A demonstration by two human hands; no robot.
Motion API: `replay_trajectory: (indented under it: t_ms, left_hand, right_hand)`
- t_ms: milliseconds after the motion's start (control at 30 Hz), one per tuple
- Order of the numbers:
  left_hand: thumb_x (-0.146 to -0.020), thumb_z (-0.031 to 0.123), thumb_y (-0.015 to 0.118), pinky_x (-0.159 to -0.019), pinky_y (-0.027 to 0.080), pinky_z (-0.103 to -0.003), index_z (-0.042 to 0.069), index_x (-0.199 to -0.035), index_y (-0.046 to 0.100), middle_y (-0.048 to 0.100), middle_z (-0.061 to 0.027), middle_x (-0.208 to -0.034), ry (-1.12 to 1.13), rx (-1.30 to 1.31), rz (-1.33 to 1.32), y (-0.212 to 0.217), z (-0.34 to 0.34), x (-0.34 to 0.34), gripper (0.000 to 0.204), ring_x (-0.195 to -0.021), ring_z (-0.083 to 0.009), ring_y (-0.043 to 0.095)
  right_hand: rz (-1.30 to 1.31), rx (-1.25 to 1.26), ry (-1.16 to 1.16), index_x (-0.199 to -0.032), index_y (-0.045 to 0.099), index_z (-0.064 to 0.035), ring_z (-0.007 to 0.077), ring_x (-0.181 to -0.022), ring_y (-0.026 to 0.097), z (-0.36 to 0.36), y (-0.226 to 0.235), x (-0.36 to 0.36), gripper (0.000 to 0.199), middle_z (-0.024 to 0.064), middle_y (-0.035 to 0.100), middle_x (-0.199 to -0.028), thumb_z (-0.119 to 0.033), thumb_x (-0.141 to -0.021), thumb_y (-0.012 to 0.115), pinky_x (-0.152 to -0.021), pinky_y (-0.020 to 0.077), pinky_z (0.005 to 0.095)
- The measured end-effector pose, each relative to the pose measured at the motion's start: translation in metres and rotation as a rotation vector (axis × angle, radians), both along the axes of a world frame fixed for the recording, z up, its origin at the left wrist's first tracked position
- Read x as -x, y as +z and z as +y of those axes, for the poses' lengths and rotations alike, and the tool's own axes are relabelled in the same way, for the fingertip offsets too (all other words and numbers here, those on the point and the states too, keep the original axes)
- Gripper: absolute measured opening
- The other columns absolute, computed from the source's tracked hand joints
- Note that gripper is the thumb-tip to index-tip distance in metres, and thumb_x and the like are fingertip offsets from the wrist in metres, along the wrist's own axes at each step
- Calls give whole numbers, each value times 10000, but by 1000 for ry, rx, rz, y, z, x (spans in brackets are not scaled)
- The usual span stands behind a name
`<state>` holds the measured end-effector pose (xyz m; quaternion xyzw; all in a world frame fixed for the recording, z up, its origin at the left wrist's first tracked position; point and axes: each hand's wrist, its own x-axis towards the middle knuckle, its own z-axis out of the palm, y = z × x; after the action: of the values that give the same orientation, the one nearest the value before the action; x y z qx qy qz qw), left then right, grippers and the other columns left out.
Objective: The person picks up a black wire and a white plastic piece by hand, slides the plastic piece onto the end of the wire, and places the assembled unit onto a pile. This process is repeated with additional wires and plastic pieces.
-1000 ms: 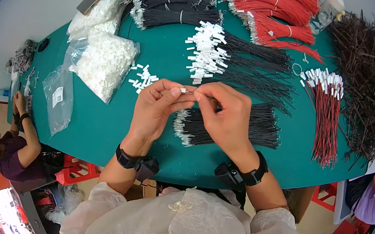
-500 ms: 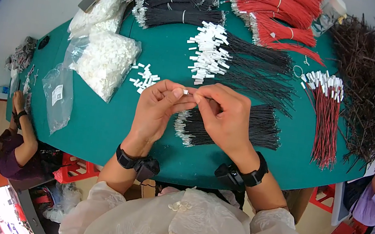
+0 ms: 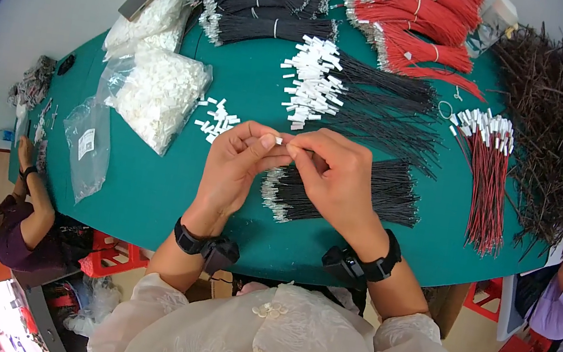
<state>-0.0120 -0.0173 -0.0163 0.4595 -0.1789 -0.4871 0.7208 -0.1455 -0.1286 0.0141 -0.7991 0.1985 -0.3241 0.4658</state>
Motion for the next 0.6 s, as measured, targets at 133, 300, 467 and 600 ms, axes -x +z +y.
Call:
replay_trajectory:
  t_ms: [133, 300, 467, 600]
  left_hand:
    - [-995, 116, 628, -816, 587, -308, -36, -1073, 622, 721, -145, -1056, 70, -108, -352, 8, 8, -16, 171, -924, -168, 699]
    - [-931, 84, 684, -769, 551, -318, -14, -995, 669, 724, -109, -966, 164, -105, -464, 15, 5, -27, 118, -866, -187, 680]
    - [-795, 39, 742, -747, 509, -373, 31, -874, 705, 681, -101, -871, -8, -419, -1469, 10, 19, -48, 88, -817, -270, 618]
    - [-737, 30, 761, -733, 491, -392, 53, -849, 705, 660, -94, -853, -89, -485, -1649, 4, 23, -47, 127, -812, -299, 588]
  right_hand:
    - [77, 12, 10, -917, 721, 6, 134, -618, 567, -13, 14, 8, 82, 76, 675, -774, 11, -835, 726, -557, 419, 260]
    - [176, 510, -179, -942, 715, -1, 253, -791, 645, -51, 2, 17, 134, 110, 699, -863, -11, -811, 742, -709, 502, 330]
    - [234, 587, -114, -919, 702, -6, 306, -864, 628, -44, -4, 20, 143, 111, 693, -903, -40, -789, 751, -761, 505, 379]
    - [412, 309, 390, -885, 682, -8, 299, -845, 618, -25, -10, 13, 127, 98, 676, -880, -65, -790, 742, -738, 505, 391]
